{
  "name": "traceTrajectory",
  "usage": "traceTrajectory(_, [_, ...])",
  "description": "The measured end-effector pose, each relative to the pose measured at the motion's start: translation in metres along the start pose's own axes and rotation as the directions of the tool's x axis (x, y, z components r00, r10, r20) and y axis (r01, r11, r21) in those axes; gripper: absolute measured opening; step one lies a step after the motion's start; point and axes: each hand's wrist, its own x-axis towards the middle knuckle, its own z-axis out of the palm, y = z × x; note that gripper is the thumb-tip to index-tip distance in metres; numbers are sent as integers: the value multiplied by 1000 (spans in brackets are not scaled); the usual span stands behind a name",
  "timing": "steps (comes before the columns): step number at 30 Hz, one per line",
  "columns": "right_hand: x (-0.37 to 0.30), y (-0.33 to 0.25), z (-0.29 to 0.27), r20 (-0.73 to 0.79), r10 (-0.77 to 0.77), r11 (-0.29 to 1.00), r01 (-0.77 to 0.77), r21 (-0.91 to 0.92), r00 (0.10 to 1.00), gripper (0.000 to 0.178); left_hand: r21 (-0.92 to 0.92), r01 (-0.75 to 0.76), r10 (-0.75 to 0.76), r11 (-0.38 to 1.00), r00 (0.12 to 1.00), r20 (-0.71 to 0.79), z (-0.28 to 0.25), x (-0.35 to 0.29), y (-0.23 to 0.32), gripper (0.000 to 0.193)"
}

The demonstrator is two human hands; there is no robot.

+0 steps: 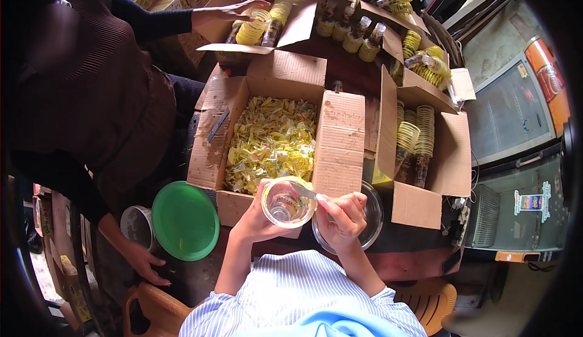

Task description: The person packs yellow noodles into clear plastic cups, seals them with lids, and places the finished cups into a cardboard box. A second person assists by handling cups and lids nearby.

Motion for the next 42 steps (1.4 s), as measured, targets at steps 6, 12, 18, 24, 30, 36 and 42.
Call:
traceTrajectory(6, [3, 2, 2, 25, 66, 998, -66, -16, 998, 21, -39, 31, -31, 999, 999, 6, 0, -2, -8, 77])
traceTrajectory(12, [0, 3, -1, -4, 60, 997, -59, 40, 998, 25, -184, 58, -71, 981, 995, -63, 2, -4, -11, 78])
traceTrajectory(18, [-3, -4, -2, 25, -15, 999, 16, -32, 1000, 23, -17, 39, -42, 999, 975, -216, 10, 0, -4, 78])
traceTrajectory(24, [0, -5, -8, 34, -58, 995, 60, -77, 998, 23, 133, 30, 9, 991, 959, -285, 10, -5, -12, 74])
traceTrajectory(30, [3, -7, -9, 70, -69, 992, 75, -99, 995, 22, 166, -38, 78, 985, 967, -244, 8, -2, -9, 74])
traceTrajectory(36, [6, -4, -1, 34, -62, 996, 64, -67, 998, 21, 133, -42, 74, 990, 968, -241, 11, -5, -12, 76])
traceTrajectory(42, [1, -5, -5, -23, -35, 999, 34, -19, 999, 21, 416, -145, 217, 898, 967, -132, 3, 6, -1, 77])
